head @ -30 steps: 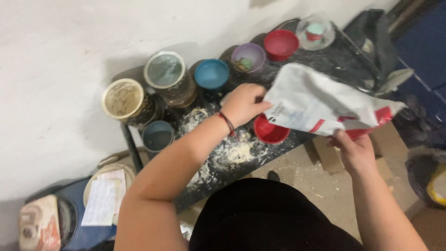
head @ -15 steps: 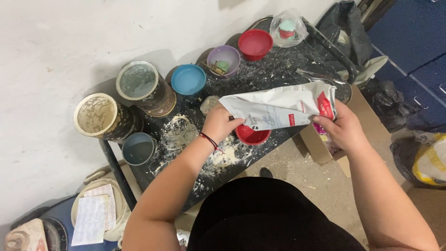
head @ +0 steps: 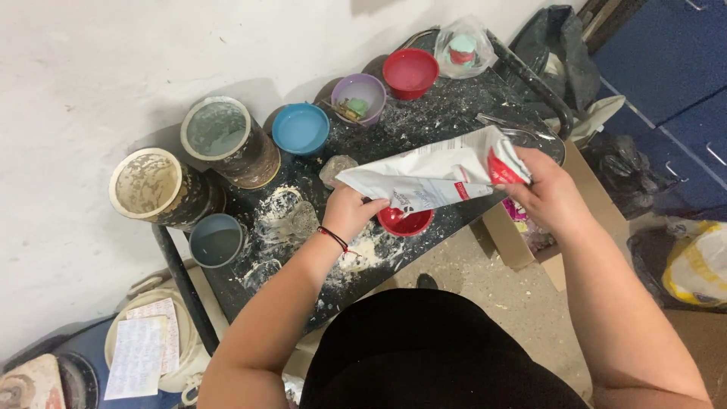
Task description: Mixing dental plaster in a bowl and carefully applying it to dental impression molds using a spatula to create dental models.
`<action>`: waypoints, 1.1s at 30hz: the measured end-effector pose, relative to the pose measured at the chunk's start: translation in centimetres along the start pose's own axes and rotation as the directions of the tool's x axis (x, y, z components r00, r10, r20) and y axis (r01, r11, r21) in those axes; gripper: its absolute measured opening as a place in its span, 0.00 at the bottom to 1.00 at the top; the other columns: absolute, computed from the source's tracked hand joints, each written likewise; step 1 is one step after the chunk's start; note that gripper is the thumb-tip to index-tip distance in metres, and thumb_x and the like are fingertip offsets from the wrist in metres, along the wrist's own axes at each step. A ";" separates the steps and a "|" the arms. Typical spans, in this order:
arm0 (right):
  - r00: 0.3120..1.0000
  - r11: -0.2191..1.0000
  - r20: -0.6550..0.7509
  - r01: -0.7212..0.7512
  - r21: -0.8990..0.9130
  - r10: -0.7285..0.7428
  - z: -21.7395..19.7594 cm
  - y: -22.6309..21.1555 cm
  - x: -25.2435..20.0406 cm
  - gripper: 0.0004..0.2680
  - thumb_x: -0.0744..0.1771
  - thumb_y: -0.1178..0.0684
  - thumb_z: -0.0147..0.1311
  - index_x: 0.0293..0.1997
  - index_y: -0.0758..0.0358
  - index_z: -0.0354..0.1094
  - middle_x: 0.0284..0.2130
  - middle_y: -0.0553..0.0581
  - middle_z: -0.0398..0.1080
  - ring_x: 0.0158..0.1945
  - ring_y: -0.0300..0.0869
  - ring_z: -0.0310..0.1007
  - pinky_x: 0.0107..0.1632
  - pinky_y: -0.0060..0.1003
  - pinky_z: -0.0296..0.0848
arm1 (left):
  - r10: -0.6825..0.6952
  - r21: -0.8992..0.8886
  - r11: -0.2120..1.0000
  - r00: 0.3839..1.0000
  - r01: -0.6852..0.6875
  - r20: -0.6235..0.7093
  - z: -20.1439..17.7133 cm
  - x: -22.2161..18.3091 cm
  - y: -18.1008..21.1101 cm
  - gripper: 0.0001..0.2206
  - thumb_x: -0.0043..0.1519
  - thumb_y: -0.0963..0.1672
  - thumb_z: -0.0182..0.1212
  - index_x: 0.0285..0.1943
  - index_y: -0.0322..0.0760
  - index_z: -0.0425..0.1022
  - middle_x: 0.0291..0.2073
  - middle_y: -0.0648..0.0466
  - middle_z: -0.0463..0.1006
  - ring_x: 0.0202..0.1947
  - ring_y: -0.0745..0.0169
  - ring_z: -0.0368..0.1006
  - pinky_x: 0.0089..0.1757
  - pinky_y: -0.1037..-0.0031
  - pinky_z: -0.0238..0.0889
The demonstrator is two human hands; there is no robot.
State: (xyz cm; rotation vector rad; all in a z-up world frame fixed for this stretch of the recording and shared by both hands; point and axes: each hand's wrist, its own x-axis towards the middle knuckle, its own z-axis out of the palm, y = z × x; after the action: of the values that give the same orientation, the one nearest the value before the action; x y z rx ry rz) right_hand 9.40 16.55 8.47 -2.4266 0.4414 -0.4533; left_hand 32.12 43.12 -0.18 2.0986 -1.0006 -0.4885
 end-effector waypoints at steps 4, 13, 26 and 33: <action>1.000 1.000 0.007 0.017 0.006 -0.017 -0.6 -0.3 0.2 0.20 0.67 0.50 0.62 0.66 0.70 0.68 0.49 0.77 0.71 0.56 0.72 0.72 0.60 0.62 0.68 | -0.052 -0.043 0.998 0.999 0.052 0.004 0.5 -0.8 0.3 0.22 0.58 0.51 0.71 0.55 0.33 0.81 0.52 0.38 0.81 0.59 0.40 0.73 0.57 0.58 0.69; 0.997 0.997 0.012 0.071 -0.034 -0.071 0.1 2.2 0.1 0.23 0.65 0.47 0.64 0.66 0.66 0.67 0.51 0.72 0.72 0.57 0.68 0.72 0.60 0.61 0.70 | -0.079 -0.032 0.996 0.996 0.078 -0.044 0.0 -0.6 1.1 0.21 0.59 0.51 0.71 0.54 0.33 0.82 0.48 0.42 0.83 0.56 0.41 0.76 0.53 0.61 0.70; 0.996 0.996 -0.040 0.085 0.019 -0.084 -0.4 0.6 0.4 0.20 0.67 0.51 0.63 0.64 0.73 0.68 0.49 0.74 0.73 0.55 0.68 0.73 0.58 0.61 0.70 | -0.003 -0.040 0.999 0.997 0.000 -0.079 -1.4 -0.3 2.8 0.18 0.59 0.50 0.71 0.48 0.30 0.83 0.42 0.37 0.84 0.51 0.35 0.78 0.48 0.58 0.74; 0.990 0.992 -0.066 0.122 0.004 -0.122 -0.2 0.7 0.4 0.20 0.67 0.50 0.63 0.63 0.73 0.68 0.50 0.74 0.73 0.55 0.70 0.73 0.58 0.64 0.70 | 0.025 0.003 1.000 0.997 -0.025 -0.077 -0.9 -0.3 1.7 0.19 0.58 0.51 0.72 0.46 0.30 0.83 0.42 0.36 0.84 0.50 0.35 0.78 0.46 0.56 0.75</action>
State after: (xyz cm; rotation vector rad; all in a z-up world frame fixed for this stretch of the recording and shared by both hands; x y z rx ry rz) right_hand 9.48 15.75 8.22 -2.4452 0.3191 -0.5883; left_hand 31.61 43.07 1.66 2.0879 -0.9817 -0.3912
